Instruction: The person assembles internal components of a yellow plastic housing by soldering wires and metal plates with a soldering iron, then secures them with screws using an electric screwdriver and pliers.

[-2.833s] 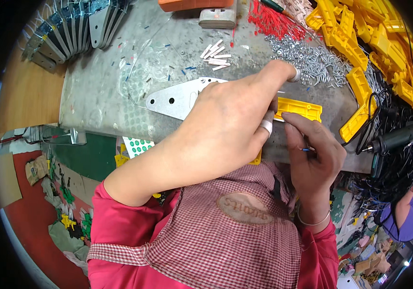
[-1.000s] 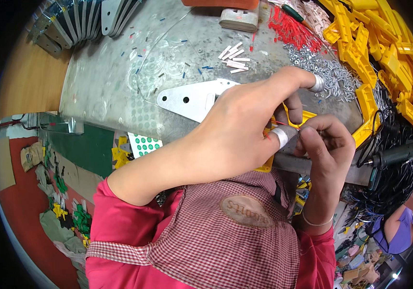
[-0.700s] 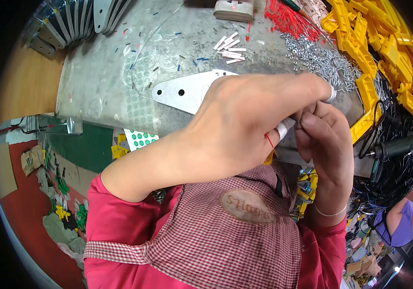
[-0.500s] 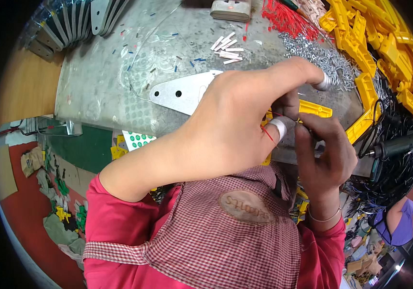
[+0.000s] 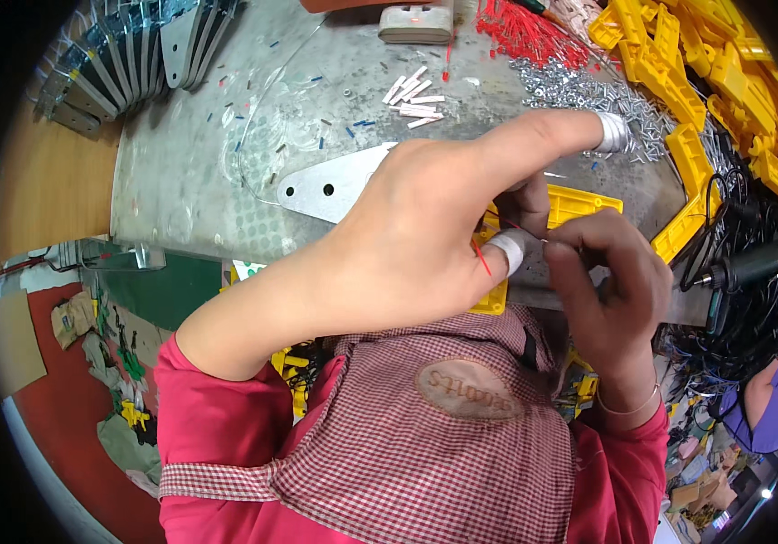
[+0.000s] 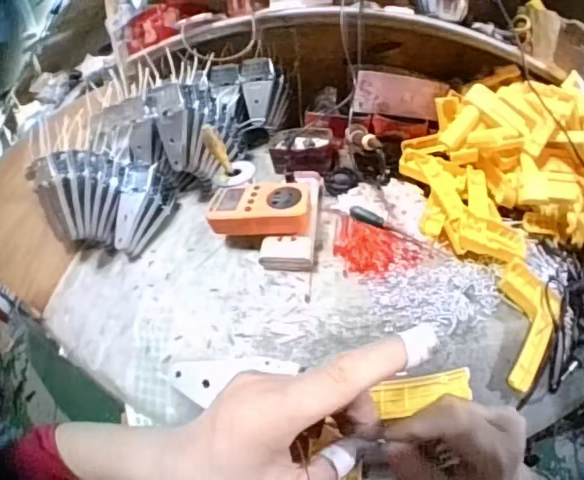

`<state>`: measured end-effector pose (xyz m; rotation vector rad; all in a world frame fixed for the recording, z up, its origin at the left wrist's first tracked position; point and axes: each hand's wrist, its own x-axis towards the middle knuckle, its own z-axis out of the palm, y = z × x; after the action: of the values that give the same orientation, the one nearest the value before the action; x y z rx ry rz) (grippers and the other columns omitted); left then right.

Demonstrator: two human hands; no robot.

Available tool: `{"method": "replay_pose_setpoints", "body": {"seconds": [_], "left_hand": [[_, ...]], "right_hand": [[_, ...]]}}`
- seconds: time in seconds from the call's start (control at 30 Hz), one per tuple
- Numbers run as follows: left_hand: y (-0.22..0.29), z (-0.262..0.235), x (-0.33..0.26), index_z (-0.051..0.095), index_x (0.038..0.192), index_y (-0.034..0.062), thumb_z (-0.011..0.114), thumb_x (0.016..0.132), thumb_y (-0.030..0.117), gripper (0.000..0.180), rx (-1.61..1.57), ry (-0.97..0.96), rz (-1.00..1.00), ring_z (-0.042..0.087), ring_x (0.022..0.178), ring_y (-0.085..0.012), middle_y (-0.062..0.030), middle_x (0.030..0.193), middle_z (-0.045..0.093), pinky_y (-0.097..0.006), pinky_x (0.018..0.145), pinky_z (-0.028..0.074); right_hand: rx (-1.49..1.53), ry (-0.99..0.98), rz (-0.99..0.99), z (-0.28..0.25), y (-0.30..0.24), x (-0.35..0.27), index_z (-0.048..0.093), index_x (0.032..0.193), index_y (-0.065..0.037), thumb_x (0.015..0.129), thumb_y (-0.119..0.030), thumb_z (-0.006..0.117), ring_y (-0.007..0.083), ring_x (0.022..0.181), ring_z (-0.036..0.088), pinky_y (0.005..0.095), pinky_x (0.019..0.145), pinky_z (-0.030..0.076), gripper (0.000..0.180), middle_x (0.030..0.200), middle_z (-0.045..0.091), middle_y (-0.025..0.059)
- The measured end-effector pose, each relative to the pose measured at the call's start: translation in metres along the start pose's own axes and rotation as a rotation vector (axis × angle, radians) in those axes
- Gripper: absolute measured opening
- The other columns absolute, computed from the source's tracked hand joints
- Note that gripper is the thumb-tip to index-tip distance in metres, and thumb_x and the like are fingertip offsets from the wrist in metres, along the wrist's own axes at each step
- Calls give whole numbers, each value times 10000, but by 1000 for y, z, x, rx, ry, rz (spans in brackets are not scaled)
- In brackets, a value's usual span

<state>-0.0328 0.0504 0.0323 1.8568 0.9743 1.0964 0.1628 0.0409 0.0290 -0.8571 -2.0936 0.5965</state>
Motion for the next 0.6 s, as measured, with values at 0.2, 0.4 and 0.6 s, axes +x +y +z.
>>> {"method": "replay_pose_setpoints", "body": {"seconds": [0.2,0.4,0.6], "left_hand": [[-5,-6,-4,524,1326,47,640,677,-110,677,291,-98,311,647,659,-158,-58,771,668,-271,588,490],[-4,-2,-4,450,1383,59,609,727,-89,691,7,-64,-18,573,681,-91,3,709,587,-237,666,490],[-14,-13,-1,439,1386,14,645,744,-39,676,-78,-46,15,637,777,-128,-40,791,664,-274,739,502]], "right_hand": [[1000,-301,990,-9,6,12,584,879,-2,966,-178,567,69,507,475,206,452,358,197,675,555,9],[-8,28,87,8,4,-6,614,901,-36,766,20,720,158,565,604,252,527,471,180,705,590,71],[911,-66,797,0,-3,-4,573,873,3,914,-28,599,42,658,554,175,589,419,58,738,584,-18]]}}
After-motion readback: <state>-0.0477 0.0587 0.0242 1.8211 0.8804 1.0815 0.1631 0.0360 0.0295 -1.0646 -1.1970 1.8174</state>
